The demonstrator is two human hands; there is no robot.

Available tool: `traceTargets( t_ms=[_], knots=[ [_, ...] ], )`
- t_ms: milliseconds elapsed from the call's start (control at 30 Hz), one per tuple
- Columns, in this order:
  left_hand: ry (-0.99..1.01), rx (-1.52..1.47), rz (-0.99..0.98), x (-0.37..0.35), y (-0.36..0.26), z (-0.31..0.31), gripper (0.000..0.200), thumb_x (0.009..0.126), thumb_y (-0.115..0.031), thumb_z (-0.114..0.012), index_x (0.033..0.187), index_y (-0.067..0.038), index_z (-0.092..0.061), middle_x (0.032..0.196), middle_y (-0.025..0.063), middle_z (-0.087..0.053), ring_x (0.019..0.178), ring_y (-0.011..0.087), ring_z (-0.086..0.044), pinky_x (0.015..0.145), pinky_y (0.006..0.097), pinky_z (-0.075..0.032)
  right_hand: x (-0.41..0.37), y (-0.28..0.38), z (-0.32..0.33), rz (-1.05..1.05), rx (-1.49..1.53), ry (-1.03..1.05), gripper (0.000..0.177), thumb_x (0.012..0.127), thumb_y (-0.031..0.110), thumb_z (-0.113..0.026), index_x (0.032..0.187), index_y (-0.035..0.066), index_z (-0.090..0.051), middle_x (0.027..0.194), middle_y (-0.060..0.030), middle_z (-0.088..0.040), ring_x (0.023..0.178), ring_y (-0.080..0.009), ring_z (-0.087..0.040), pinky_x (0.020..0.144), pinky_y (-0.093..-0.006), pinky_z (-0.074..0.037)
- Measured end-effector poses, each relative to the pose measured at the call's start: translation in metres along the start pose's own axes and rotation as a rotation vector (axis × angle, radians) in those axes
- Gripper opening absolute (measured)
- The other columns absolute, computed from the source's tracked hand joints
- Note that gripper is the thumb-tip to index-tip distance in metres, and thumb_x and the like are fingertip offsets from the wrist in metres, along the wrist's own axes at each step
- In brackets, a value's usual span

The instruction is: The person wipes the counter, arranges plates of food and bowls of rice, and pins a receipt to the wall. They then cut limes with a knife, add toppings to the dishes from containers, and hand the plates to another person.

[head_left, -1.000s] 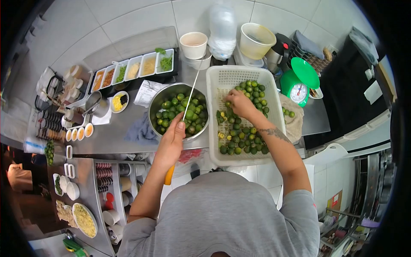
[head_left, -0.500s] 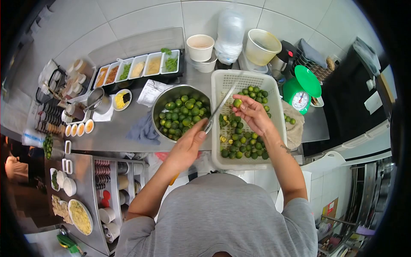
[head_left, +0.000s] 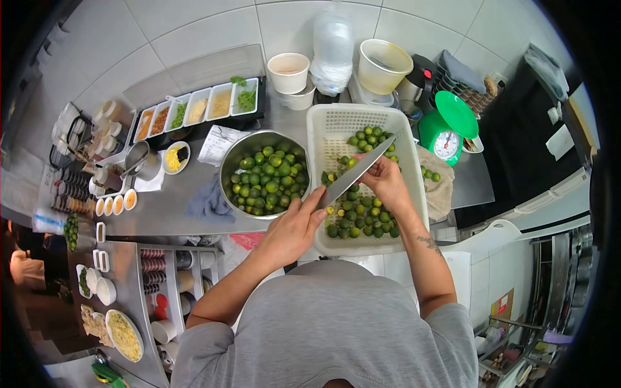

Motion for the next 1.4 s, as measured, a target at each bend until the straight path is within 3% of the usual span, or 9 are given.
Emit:
traceTargets(
  t_ms=[333,500,567,700,833,1000,1100,1333,1400],
  knots=[
    [-0.127,0.024,0.019,0.021,-0.013,0.003,0.046,0.098,-0.031,-0.038,0.139,-0.010,-0.034,0.101,0.0236,-0.052,0.088,0.0440,-0.056,0.078,0.0478,-0.045,0.000,0.009,-0.037,0.008,-0.060,0.130,0.023,0.082,-0.003,-0.062,0.104,-0.009,-0.059,0.092,-0.0104,-0.065,0.084,-0.0158,-0.063,0.073,-0.0286,-0.053],
    [-0.171,-0.049,0.051,0.030,-0.010,0.016,0.047,0.098,-0.035,-0.037,0.135,-0.006,-0.038,0.129,0.0227,-0.047,0.119,0.0379,-0.047,0.098,0.0410,-0.038,0.013,0.016,-0.047,-0.016,-0.004,0.303,0.022,0.081,0.000,-0.064,0.101,-0.006,-0.059,0.088,-0.0068,-0.064,0.081,-0.0133,-0.060,0.074,-0.0285,-0.051],
    [-0.253,-0.050,-0.009,0.025,-0.004,0.025,0.045,0.098,-0.034,-0.038,0.133,-0.007,-0.039,0.120,0.0247,-0.050,0.109,0.0414,-0.051,0.092,0.0442,-0.041,0.015,0.017,-0.044,-0.084,0.061,0.328,0.020,0.081,0.001,-0.064,0.099,-0.003,-0.061,0.087,-0.0067,-0.065,0.082,-0.0149,-0.061,0.075,-0.0292,-0.050],
    [-0.375,-0.105,0.025,0.016,0.041,0.044,0.050,0.098,-0.034,-0.038,0.138,-0.004,-0.035,0.125,0.0267,-0.050,0.114,0.0395,-0.051,0.096,0.0402,-0.039,0.024,-0.017,0.003,0.158,-0.729,0.256,0.017,0.079,0.002,-0.063,0.096,0.000,-0.062,0.086,-0.0154,-0.064,0.079,-0.0266,-0.063,0.072,-0.0334,-0.049],
    [-0.382,-0.234,0.249,0.008,0.063,0.055,0.057,0.099,-0.039,-0.036,0.142,-0.003,-0.028,0.126,0.0279,-0.050,0.117,0.0373,-0.050,0.098,0.0368,-0.037,0.021,-0.063,0.017,0.115,-0.942,0.225,0.020,0.078,0.005,-0.064,0.098,0.001,-0.061,0.083,-0.0171,-0.064,0.080,-0.0303,-0.063,0.071,-0.0374,-0.050],
    [-0.289,-0.327,0.190,0.008,0.043,0.047,0.060,0.098,-0.044,-0.033,0.144,-0.006,-0.026,0.120,0.0254,-0.054,0.102,0.0301,-0.058,0.093,0.0353,-0.041,0.023,-0.060,0.015,-0.063,-0.854,0.228,0.025,0.082,0.007,-0.063,0.106,0.000,-0.059,0.094,-0.0162,-0.064,0.087,-0.0269,-0.063,0.074,-0.0345,-0.050],
    [-0.148,-0.465,0.126,0.007,0.025,0.031,0.059,0.098,-0.046,-0.033,0.144,-0.009,-0.027,0.117,0.0212,-0.056,0.091,0.0232,-0.058,0.086,0.0333,-0.044,0.015,-0.053,0.021,-0.382,0.282,0.148,0.025,0.086,0.005,-0.061,0.110,-0.002,-0.057,0.100,-0.0116,-0.063,0.088,-0.0186,-0.064,0.073,-0.0292,-0.052],
    [0.109,-0.690,0.011,0.017,0.003,-0.015,0.055,0.100,-0.043,-0.032,0.146,-0.014,-0.023,0.082,0.0007,-0.044,0.055,0.0058,-0.040,0.048,0.0182,-0.034,-0.008,-0.028,0.007,-0.187,0.592,0.150,0.030,0.090,0.007,-0.058,0.117,-0.002,-0.053,0.104,-0.0104,-0.061,0.095,-0.0198,-0.062,0.081,-0.0281,-0.051],
    [0.132,-0.686,0.028,0.019,-0.002,-0.016,0.055,0.100,-0.043,-0.032,0.146,-0.014,-0.025,0.081,0.0005,-0.044,0.057,0.0063,-0.041,0.049,0.0190,-0.035,-0.012,-0.026,0.002,-0.152,0.593,0.159,0.029,0.090,0.007,-0.058,0.116,-0.002,-0.053,0.104,-0.0102,-0.062,0.094,-0.0199,-0.062,0.081,-0.0282,-0.051]
  ],
)
Point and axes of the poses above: each hand's wrist, its own x-axis towards the middle knuckle, its own z-axis out of the back of the hand, y = z × x, the point moved 5 cm from there along x, towards the middle knuckle
